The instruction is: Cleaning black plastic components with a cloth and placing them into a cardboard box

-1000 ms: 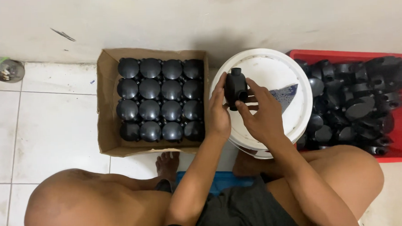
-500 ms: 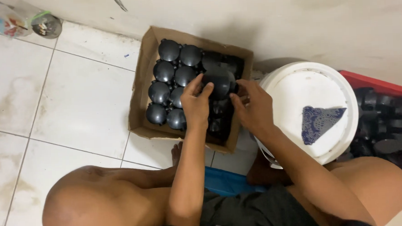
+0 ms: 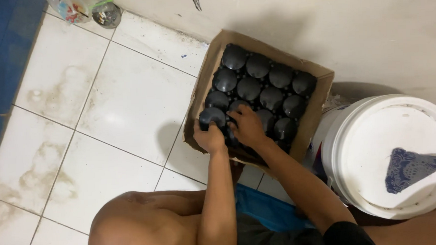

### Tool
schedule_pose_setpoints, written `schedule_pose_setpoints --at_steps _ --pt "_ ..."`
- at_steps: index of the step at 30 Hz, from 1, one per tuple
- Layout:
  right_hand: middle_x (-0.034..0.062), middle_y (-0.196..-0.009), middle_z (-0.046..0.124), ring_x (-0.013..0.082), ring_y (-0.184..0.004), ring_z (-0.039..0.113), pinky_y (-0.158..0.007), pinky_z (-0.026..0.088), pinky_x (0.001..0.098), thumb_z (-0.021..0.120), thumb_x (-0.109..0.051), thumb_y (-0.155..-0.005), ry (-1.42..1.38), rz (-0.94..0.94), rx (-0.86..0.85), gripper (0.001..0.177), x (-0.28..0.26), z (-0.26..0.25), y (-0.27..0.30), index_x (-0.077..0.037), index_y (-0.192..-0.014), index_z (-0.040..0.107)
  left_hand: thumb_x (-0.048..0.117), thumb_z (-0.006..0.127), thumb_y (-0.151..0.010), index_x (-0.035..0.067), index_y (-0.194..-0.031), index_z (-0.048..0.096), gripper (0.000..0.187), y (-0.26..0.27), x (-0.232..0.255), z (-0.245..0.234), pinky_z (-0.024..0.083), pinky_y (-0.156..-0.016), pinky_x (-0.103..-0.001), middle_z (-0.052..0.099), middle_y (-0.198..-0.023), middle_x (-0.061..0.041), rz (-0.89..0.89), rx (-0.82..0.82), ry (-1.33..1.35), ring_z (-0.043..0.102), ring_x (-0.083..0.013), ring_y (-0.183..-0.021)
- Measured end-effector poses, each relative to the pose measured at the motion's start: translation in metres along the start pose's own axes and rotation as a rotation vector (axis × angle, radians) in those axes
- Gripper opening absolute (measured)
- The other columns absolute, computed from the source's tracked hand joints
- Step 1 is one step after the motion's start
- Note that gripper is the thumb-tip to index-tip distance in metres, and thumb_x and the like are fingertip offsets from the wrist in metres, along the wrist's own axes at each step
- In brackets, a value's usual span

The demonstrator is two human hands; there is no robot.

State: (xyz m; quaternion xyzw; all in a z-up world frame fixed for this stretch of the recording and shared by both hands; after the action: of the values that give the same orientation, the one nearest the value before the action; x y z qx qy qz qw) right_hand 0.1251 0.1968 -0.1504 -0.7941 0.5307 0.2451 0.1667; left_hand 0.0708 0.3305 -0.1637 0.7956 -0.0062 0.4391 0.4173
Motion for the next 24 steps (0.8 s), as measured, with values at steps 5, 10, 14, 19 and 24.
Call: schedule_pose_setpoints --at_steps 5,10,14,19,24 --pt "0.0093 -0.108 0.061 0.0296 -0.105 0.057 -0.085 0.046 0.0437 0.066 -0.022 -0.089 0.074 0.099 -0.110 0.025 0.006 0.044 -0.002 -0.019 -0.113 0.071 0.013 0.058 -0.094 0.005 -0.149 0.037 0.059 -0.010 0.001 -0.006 0.048 -0.106 -0.040 0.048 -0.139 -0.018 -0.063 0.071 -0.044 0.049 -0.0278 -0.132" --pt "0.0073 -0.112 0.057 0.0275 -0.106 0.054 -0.083 0.043 0.0424 0.066 -0.019 -0.088 0.121 0.165 -0.104 0.029 0.002 0.067 0.008 -0.021 -0.116 0.070 0.010 0.048 -0.095 -0.001 -0.145 0.039 0.052 -0.011 0.007 -0.008 0.045 -0.109 -0.041 0.051 -0.136 -0.020 -0.144 0.105 0.045 0.049 -0.0296 -0.131" --pt "0.0083 -0.114 0.054 0.0288 -0.111 0.047 -0.087 0.038 0.0457 0.066 -0.017 -0.088 0.120 0.243 -0.103 0.034 0.009 0.080 0.013 -0.019 -0.122 0.068 0.009 0.043 -0.095 -0.006 -0.143 0.040 0.051 0.012 0.031 -0.010 0.041 -0.112 -0.042 0.049 -0.139 -0.022 -0.244 0.097 0.101 0.046 -0.0298 -0.133" --pt "0.0072 -0.113 0.051 0.0279 -0.113 0.039 -0.090 0.031 0.0480 0.066 -0.016 -0.090 0.104 0.252 -0.141 0.035 0.013 0.090 0.010 -0.020 -0.125 0.068 0.014 0.043 -0.096 -0.007 -0.144 0.036 0.053 0.001 0.022 -0.010 0.036 -0.115 -0.044 0.044 -0.143 -0.025 -0.262 0.131 0.098 0.041 -0.0332 -0.137" --pt "0.0015 -0.104 0.049 0.0176 -0.109 0.039 -0.100 0.019 0.0413 0.067 -0.021 -0.091 -0.183 0.646 -0.048 0.017 0.010 0.073 0.008 -0.021 -0.107 0.070 0.021 0.041 -0.097 -0.004 -0.148 0.032 0.057 -0.024 -0.012 0.003 0.027 -0.119 -0.045 0.036 -0.144 -0.021 -0.241 0.141 0.056 0.032 -0.0344 -0.139"
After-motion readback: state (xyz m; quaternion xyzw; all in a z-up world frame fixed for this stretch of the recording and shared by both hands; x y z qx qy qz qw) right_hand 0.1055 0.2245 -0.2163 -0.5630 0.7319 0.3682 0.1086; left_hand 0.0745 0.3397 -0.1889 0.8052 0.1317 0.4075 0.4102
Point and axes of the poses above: each hand's wrist, its own y-axis away from the middle knuckle, its own z-axis out of the palm, x = y × z, the point moved 6 cm from there along -y, towards the middle knuckle
